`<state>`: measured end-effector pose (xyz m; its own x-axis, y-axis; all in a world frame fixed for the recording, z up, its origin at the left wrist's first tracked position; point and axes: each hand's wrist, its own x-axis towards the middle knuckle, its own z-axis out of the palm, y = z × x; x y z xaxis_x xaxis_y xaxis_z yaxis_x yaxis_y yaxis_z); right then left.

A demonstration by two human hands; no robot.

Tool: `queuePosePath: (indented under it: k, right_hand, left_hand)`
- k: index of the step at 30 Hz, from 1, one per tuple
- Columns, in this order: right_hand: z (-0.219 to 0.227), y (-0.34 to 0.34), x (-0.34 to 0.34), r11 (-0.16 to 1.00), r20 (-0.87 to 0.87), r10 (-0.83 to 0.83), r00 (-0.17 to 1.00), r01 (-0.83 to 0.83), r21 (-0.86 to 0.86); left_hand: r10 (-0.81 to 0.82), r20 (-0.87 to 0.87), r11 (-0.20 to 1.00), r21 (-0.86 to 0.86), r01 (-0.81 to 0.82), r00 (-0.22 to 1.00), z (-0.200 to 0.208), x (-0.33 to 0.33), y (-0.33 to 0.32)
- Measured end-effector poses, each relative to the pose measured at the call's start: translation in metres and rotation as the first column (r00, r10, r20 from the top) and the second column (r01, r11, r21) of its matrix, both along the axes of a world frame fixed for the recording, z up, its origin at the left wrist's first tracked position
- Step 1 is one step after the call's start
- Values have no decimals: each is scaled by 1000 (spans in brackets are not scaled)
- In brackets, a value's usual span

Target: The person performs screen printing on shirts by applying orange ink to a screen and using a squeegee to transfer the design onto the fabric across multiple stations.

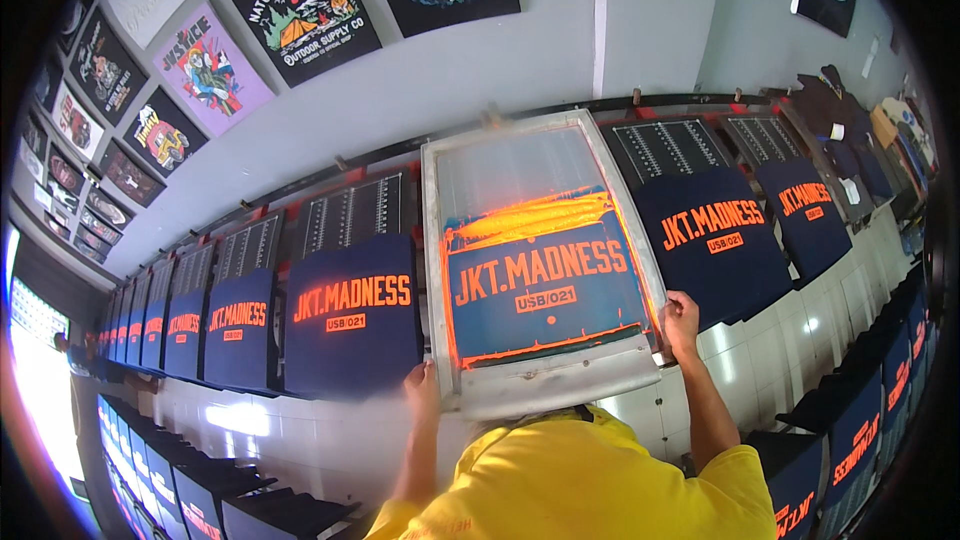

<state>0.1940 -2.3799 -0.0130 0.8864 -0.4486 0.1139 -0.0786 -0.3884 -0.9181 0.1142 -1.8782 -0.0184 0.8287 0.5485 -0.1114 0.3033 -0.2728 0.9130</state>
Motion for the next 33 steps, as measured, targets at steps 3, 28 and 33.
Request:
queuePosePath:
  k: [3, 28, 33]
  right_hand:
    - [-6, -4, 9, 991, 8, 3, 1000, -2, -137]
    - [-16, 2, 33, 995, 12, 11, 1000, -10, -99]
    - [-27, 1, 34, 997, 34, 10, 999, -7, -79]
  left_hand:
    - [-3, 13, 1000, 31, 2, 1000, 5, 11, -9]
    - [21, -100, 1000, -9, -22, 995, -7, 35, 1]
    - [-68, -144, 989, 119, 86, 987, -27, 39, 12]
